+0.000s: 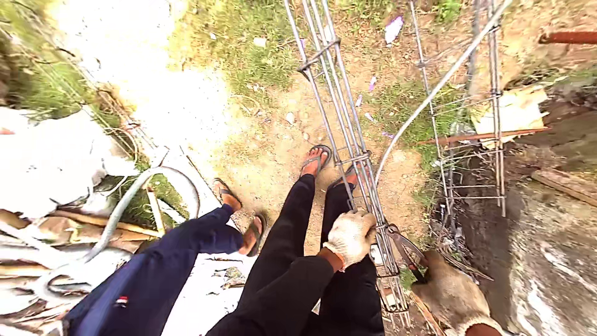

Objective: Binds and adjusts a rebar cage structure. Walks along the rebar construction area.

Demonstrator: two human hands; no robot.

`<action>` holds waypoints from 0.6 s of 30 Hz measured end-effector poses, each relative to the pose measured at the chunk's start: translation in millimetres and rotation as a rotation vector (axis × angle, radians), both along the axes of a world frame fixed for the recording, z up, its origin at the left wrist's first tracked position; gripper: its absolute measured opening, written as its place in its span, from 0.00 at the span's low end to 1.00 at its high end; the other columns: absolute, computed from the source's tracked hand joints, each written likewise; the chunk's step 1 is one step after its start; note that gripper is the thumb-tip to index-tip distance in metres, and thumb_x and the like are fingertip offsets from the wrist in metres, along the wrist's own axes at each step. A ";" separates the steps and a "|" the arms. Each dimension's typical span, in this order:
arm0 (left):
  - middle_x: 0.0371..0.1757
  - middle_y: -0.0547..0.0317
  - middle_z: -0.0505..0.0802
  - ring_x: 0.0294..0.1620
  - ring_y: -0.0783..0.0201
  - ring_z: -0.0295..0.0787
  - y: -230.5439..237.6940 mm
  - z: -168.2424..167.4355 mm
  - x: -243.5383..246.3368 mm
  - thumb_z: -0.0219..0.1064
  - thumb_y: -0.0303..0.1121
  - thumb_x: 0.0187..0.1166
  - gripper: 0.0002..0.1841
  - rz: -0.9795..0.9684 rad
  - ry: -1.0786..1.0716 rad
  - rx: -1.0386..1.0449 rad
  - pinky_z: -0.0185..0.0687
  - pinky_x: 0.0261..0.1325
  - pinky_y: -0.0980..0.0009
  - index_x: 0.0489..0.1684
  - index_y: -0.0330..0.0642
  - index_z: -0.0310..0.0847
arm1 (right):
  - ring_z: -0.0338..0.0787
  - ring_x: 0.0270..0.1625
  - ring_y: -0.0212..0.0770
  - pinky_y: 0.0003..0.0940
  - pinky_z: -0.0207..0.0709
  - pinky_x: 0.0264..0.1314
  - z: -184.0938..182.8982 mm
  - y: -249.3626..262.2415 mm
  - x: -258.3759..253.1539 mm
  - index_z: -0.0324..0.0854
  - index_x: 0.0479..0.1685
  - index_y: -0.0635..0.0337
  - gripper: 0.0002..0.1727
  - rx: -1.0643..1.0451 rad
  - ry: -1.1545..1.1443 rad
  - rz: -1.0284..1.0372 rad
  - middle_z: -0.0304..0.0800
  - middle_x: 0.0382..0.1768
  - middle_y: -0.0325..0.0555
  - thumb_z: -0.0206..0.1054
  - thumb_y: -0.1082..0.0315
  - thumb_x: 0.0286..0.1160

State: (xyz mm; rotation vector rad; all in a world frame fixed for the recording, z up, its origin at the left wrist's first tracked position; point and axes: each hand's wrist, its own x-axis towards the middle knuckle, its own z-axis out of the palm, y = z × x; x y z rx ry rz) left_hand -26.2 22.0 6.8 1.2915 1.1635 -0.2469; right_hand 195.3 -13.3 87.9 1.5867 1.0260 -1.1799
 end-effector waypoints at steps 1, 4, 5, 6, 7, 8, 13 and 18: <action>0.55 0.57 0.94 0.64 0.58 0.88 0.3 0.1 0.4 0.62 0.40 0.85 0.13 -0.002 -0.007 0.002 0.79 0.72 0.55 0.53 0.47 0.89 | 0.94 0.48 0.62 0.69 0.83 0.47 -2.5 -1.0 2.9 0.78 0.65 0.51 0.37 -0.014 0.025 -0.034 0.94 0.44 0.55 0.81 0.51 0.50; 0.57 0.55 0.93 0.64 0.56 0.88 -0.7 2.3 1.5 0.61 0.40 0.85 0.13 -0.010 -0.023 -0.005 0.79 0.72 0.53 0.55 0.46 0.89 | 0.92 0.49 0.60 0.69 0.82 0.50 -11.6 -7.8 16.5 0.80 0.60 0.54 0.36 -0.037 0.099 -0.093 0.93 0.43 0.54 0.83 0.52 0.45; 0.57 0.55 0.93 0.64 0.56 0.88 -1.5 3.0 1.3 0.62 0.40 0.85 0.13 -0.009 -0.024 0.002 0.79 0.72 0.53 0.55 0.46 0.89 | 0.92 0.48 0.59 0.68 0.81 0.50 -14.6 -9.1 20.2 0.82 0.58 0.55 0.35 -0.037 0.121 -0.100 0.92 0.42 0.53 0.83 0.52 0.44; 0.56 0.56 0.93 0.64 0.57 0.88 -2.7 3.2 0.7 0.62 0.40 0.85 0.13 -0.009 -0.024 0.011 0.79 0.72 0.53 0.55 0.46 0.89 | 0.92 0.48 0.56 0.66 0.82 0.49 -17.1 -9.5 22.8 0.82 0.56 0.55 0.34 -0.041 0.138 -0.105 0.92 0.41 0.51 0.83 0.51 0.43; 0.57 0.57 0.94 0.64 0.57 0.88 -3.1 3.5 -0.2 0.62 0.41 0.85 0.13 -0.010 -0.022 0.007 0.79 0.72 0.53 0.55 0.47 0.89 | 0.92 0.47 0.54 0.64 0.82 0.49 -18.6 -9.1 24.7 0.83 0.55 0.54 0.34 -0.048 0.156 -0.126 0.92 0.40 0.49 0.84 0.51 0.41; 0.57 0.59 0.93 0.65 0.58 0.87 -2.7 4.0 -0.6 0.61 0.42 0.85 0.14 -0.014 -0.016 -0.003 0.79 0.72 0.54 0.56 0.49 0.89 | 0.92 0.47 0.52 0.62 0.83 0.50 -18.2 -7.7 26.3 0.82 0.57 0.53 0.36 -0.059 0.177 -0.172 0.91 0.40 0.47 0.85 0.52 0.40; 0.54 0.60 0.93 0.62 0.59 0.88 -6.1 1.3 3.5 0.62 0.43 0.84 0.13 -0.007 0.008 -0.009 0.80 0.70 0.54 0.52 0.50 0.90 | 0.88 0.35 0.42 0.49 0.85 0.41 -8.9 -10.1 23.8 0.74 0.65 0.50 0.46 -0.040 0.249 -0.439 0.87 0.34 0.41 0.89 0.57 0.32; 0.53 0.61 0.93 0.61 0.59 0.88 -8.0 0.5 3.2 0.62 0.43 0.84 0.12 -0.005 0.024 0.002 0.80 0.69 0.55 0.50 0.50 0.90 | 0.89 0.35 0.39 0.49 0.87 0.43 -15.8 -25.8 18.3 0.75 0.67 0.46 0.51 0.029 0.231 -0.506 0.89 0.35 0.38 0.91 0.50 0.26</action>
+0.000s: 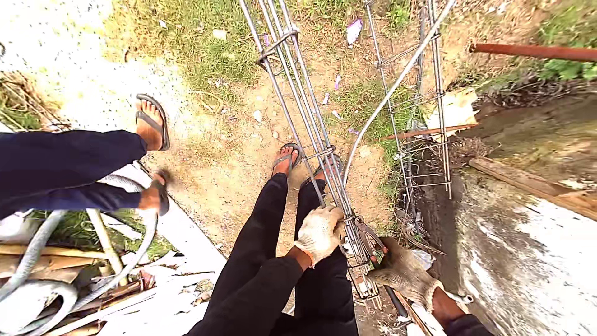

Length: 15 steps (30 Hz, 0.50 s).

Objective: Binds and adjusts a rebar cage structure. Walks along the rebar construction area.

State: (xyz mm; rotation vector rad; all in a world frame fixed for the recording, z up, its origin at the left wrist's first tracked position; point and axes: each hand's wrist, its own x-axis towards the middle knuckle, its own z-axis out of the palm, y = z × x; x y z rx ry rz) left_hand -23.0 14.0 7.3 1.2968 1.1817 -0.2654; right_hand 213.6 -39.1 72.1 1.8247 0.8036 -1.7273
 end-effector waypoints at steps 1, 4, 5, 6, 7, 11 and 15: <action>0.52 0.61 0.93 0.60 0.59 0.88 -1.2 -0.6 -0.8 0.63 0.42 0.84 0.12 0.001 -0.002 0.006 0.81 0.68 0.55 0.49 0.49 0.90 | 0.89 0.35 0.40 0.49 0.86 0.42 -0.5 0.3 -0.2 0.73 0.70 0.46 0.52 -0.001 -0.010 0.032 0.89 0.35 0.39 0.90 0.51 0.29; 0.50 0.62 0.93 0.58 0.61 0.88 -2.6 -2.9 -2.1 0.63 0.43 0.84 0.11 -0.016 -0.006 0.030 0.82 0.67 0.56 0.48 0.50 0.90 | 0.91 0.37 0.46 0.56 0.85 0.42 5.6 10.6 -2.7 0.66 0.80 0.42 0.54 0.001 -0.091 0.227 0.91 0.37 0.42 0.85 0.50 0.37; 0.50 0.63 0.93 0.58 0.61 0.88 -2.1 -2.7 -2.3 0.63 0.43 0.84 0.11 -0.023 -0.006 0.034 0.82 0.67 0.57 0.48 0.51 0.90 | 0.93 0.40 0.49 0.59 0.86 0.43 9.4 15.9 -4.9 0.65 0.82 0.40 0.54 0.003 -0.133 0.321 0.92 0.41 0.43 0.83 0.49 0.41; 0.50 0.63 0.93 0.58 0.61 0.89 -1.9 -2.6 -2.3 0.63 0.43 0.84 0.11 -0.026 -0.006 0.038 0.82 0.66 0.57 0.48 0.51 0.90 | 0.94 0.47 0.52 0.61 0.86 0.48 13.4 20.0 -7.5 0.66 0.83 0.41 0.52 0.037 -0.174 0.417 0.93 0.48 0.45 0.81 0.48 0.45; 0.50 0.63 0.93 0.57 0.62 0.88 -1.8 -2.3 -1.9 0.63 0.43 0.84 0.11 -0.030 -0.005 0.041 0.82 0.66 0.57 0.48 0.51 0.90 | 0.93 0.53 0.54 0.62 0.85 0.52 16.0 19.9 -9.1 0.70 0.82 0.45 0.48 0.111 -0.209 0.514 0.92 0.55 0.47 0.80 0.48 0.49; 0.50 0.62 0.93 0.57 0.61 0.88 -0.4 0.9 -0.6 0.62 0.44 0.84 0.12 -0.044 -0.006 0.043 0.82 0.65 0.57 0.47 0.51 0.89 | 0.90 0.54 0.68 0.68 0.82 0.52 9.4 3.3 -5.4 0.80 0.75 0.56 0.36 0.507 -0.347 0.735 0.91 0.52 0.61 0.80 0.61 0.59; 0.51 0.62 0.93 0.58 0.61 0.88 0.9 3.5 0.2 0.62 0.44 0.85 0.12 -0.038 -0.005 0.036 0.82 0.66 0.55 0.49 0.51 0.90 | 0.90 0.51 0.71 0.68 0.83 0.49 6.5 -1.1 -6.2 0.79 0.74 0.60 0.33 0.568 -0.418 0.773 0.90 0.47 0.66 0.80 0.65 0.64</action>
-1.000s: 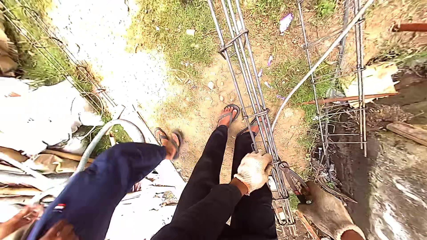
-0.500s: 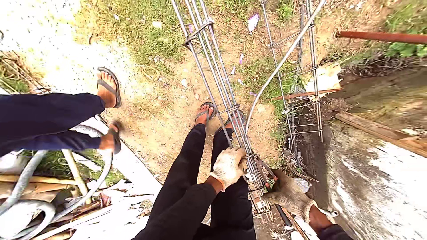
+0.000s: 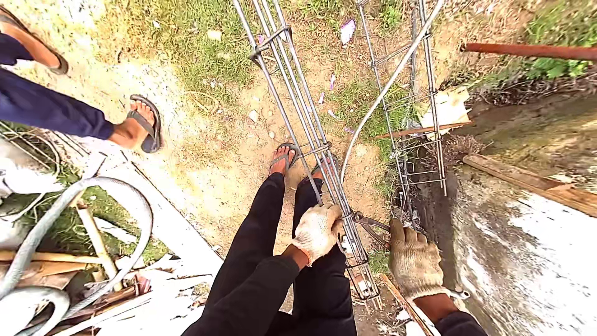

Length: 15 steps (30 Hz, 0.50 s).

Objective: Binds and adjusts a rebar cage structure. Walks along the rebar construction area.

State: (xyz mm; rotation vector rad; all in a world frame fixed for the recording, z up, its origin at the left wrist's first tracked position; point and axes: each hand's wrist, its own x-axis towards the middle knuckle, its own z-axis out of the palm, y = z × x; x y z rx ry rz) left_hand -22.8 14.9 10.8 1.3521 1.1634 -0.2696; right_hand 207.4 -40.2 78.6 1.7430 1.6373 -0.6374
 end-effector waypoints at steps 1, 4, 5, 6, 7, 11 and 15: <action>0.51 0.62 0.93 0.58 0.60 0.88 0.0 0.2 0.6 0.62 0.44 0.85 0.12 0.001 0.001 -0.001 0.82 0.66 0.55 0.49 0.51 0.90 | 0.91 0.50 0.71 0.67 0.83 0.48 0.3 -0.3 -0.4 0.80 0.72 0.61 0.31 -0.013 -0.003 -0.014 0.90 0.45 0.66 0.79 0.64 0.65; 0.49 0.61 0.93 0.56 0.60 0.89 -3.5 -2.3 -0.2 0.64 0.42 0.83 0.10 0.002 -0.001 0.030 0.83 0.64 0.55 0.47 0.50 0.90 | 0.90 0.55 0.71 0.67 0.83 0.53 7.0 13.6 -12.6 0.81 0.69 0.60 0.25 -0.286 -0.048 -0.140 0.90 0.53 0.66 0.70 0.58 0.76; 0.50 0.61 0.93 0.56 0.59 0.89 -3.5 -3.3 -1.0 0.65 0.42 0.83 0.10 -0.003 -0.005 0.033 0.83 0.64 0.55 0.47 0.50 0.89 | 0.90 0.57 0.69 0.66 0.83 0.55 8.6 20.1 -16.6 0.80 0.70 0.57 0.24 -0.389 -0.067 -0.170 0.90 0.56 0.65 0.67 0.56 0.79; 0.50 0.60 0.93 0.56 0.58 0.89 -3.4 -4.5 -1.8 0.65 0.41 0.83 0.10 -0.008 -0.011 0.040 0.83 0.63 0.54 0.47 0.49 0.89 | 0.91 0.58 0.67 0.64 0.84 0.55 9.4 25.7 -18.9 0.80 0.70 0.56 0.23 -0.470 -0.071 -0.192 0.89 0.57 0.63 0.64 0.54 0.81; 0.49 0.60 0.93 0.55 0.58 0.89 -4.4 -5.8 -2.5 0.66 0.41 0.83 0.09 -0.007 -0.018 0.056 0.84 0.62 0.54 0.47 0.49 0.89 | 0.91 0.59 0.64 0.63 0.84 0.56 9.8 29.7 -19.4 0.79 0.69 0.55 0.22 -0.534 -0.058 -0.215 0.90 0.57 0.61 0.62 0.54 0.82; 0.47 0.59 0.93 0.54 0.58 0.89 -7.1 -7.0 -3.4 0.66 0.41 0.83 0.09 0.001 -0.036 0.096 0.84 0.61 0.54 0.47 0.49 0.89 | 0.91 0.57 0.58 0.60 0.82 0.59 11.0 36.9 -13.3 0.79 0.63 0.56 0.20 -0.711 0.100 -0.365 0.91 0.50 0.56 0.60 0.53 0.82; 0.47 0.59 0.92 0.54 0.58 0.89 -6.8 -5.4 -4.5 0.66 0.41 0.83 0.09 -0.005 -0.059 0.094 0.84 0.60 0.54 0.46 0.48 0.89 | 0.87 0.41 0.50 0.55 0.80 0.47 15.6 35.6 -4.1 0.82 0.52 0.57 0.17 -0.753 0.271 -0.561 0.86 0.36 0.50 0.66 0.54 0.77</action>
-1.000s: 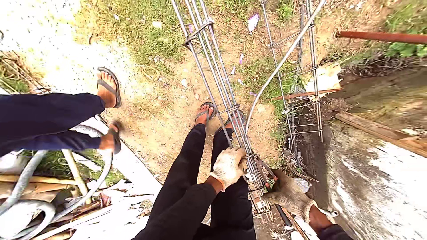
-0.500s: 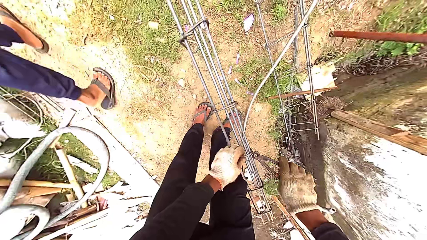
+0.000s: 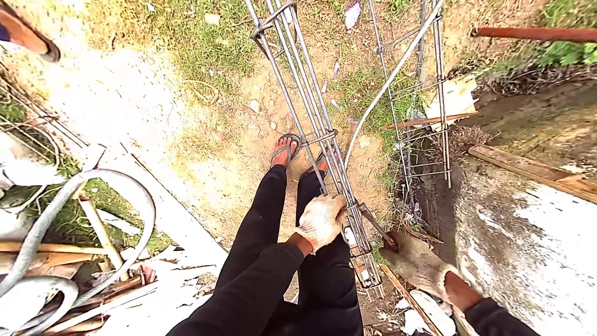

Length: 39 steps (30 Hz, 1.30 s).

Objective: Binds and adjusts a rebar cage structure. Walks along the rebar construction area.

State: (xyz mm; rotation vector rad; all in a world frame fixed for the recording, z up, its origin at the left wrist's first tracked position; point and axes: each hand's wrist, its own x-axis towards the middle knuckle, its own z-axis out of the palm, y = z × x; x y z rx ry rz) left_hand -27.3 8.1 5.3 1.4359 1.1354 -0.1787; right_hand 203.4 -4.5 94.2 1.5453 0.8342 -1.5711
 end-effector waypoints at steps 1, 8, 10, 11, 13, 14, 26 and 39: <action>0.47 0.59 0.92 0.53 0.58 0.89 -0.4 -0.6 -0.4 0.66 0.40 0.83 0.09 0.005 -0.010 0.010 0.85 0.60 0.54 0.45 0.49 0.89 | 0.85 0.37 0.46 0.53 0.78 0.42 0.2 -0.5 2.6 0.82 0.48 0.56 0.16 -0.021 0.017 -0.058 0.83 0.32 0.46 0.67 0.53 0.75; 0.45 0.61 0.92 0.51 0.59 0.89 -3.9 -6.6 -3.2 0.66 0.39 0.82 0.08 0.026 -0.059 0.058 0.85 0.58 0.55 0.44 0.49 0.89 | 0.82 0.23 0.34 0.33 0.83 0.27 8.1 -12.9 8.6 0.79 0.46 0.51 0.10 -0.476 0.132 -1.076 0.79 0.24 0.39 0.70 0.58 0.80; 0.45 0.60 0.92 0.52 0.59 0.89 -3.8 -8.7 -5.9 0.66 0.39 0.82 0.08 0.026 -0.061 0.033 0.85 0.58 0.55 0.44 0.48 0.89 | 0.79 0.23 0.32 0.31 0.81 0.29 7.8 -17.0 1.3 0.77 0.47 0.49 0.09 -0.587 0.235 -1.245 0.75 0.24 0.35 0.65 0.55 0.83; 0.45 0.60 0.92 0.51 0.60 0.89 -5.2 -9.3 -6.9 0.66 0.39 0.82 0.08 0.029 -0.065 0.023 0.85 0.59 0.56 0.43 0.49 0.89 | 0.78 0.23 0.31 0.31 0.80 0.29 8.3 -18.7 -0.1 0.76 0.46 0.48 0.10 -0.611 0.272 -1.274 0.73 0.24 0.34 0.63 0.54 0.84; 0.46 0.61 0.93 0.53 0.61 0.89 -3.3 -13.7 -9.8 0.66 0.40 0.82 0.08 0.030 -0.071 0.031 0.84 0.61 0.57 0.44 0.49 0.90 | 0.80 0.25 0.33 0.33 0.82 0.30 5.4 -10.5 -1.0 0.77 0.48 0.50 0.11 -0.584 0.274 -1.197 0.76 0.26 0.36 0.62 0.53 0.84; 0.47 0.60 0.93 0.54 0.61 0.90 -2.0 -14.5 -11.1 0.67 0.39 0.82 0.08 0.028 -0.077 0.034 0.85 0.63 0.56 0.45 0.48 0.90 | 0.83 0.27 0.37 0.37 0.84 0.32 4.9 -3.5 -0.6 0.79 0.49 0.52 0.13 -0.536 0.227 -1.102 0.80 0.28 0.39 0.64 0.53 0.83; 0.63 0.63 0.92 0.70 0.57 0.85 -18.6 11.3 -4.2 0.65 0.43 0.82 0.11 0.105 0.135 0.166 0.81 0.71 0.50 0.53 0.55 0.91 | 0.87 0.29 0.39 0.39 0.88 0.33 7.0 -1.5 14.6 0.77 0.56 0.51 0.22 -0.628 0.356 -1.277 0.83 0.32 0.41 0.50 0.43 0.88; 0.30 0.52 0.90 0.25 0.61 0.89 -7.5 38.7 92.7 0.48 0.49 0.92 0.21 1.370 -0.316 -1.353 0.87 0.27 0.66 0.44 0.42 0.79 | 0.92 0.32 0.44 0.44 0.92 0.35 7.1 -15.1 26.0 0.81 0.56 0.53 0.27 -0.699 0.471 -1.489 0.88 0.34 0.46 0.56 0.38 0.85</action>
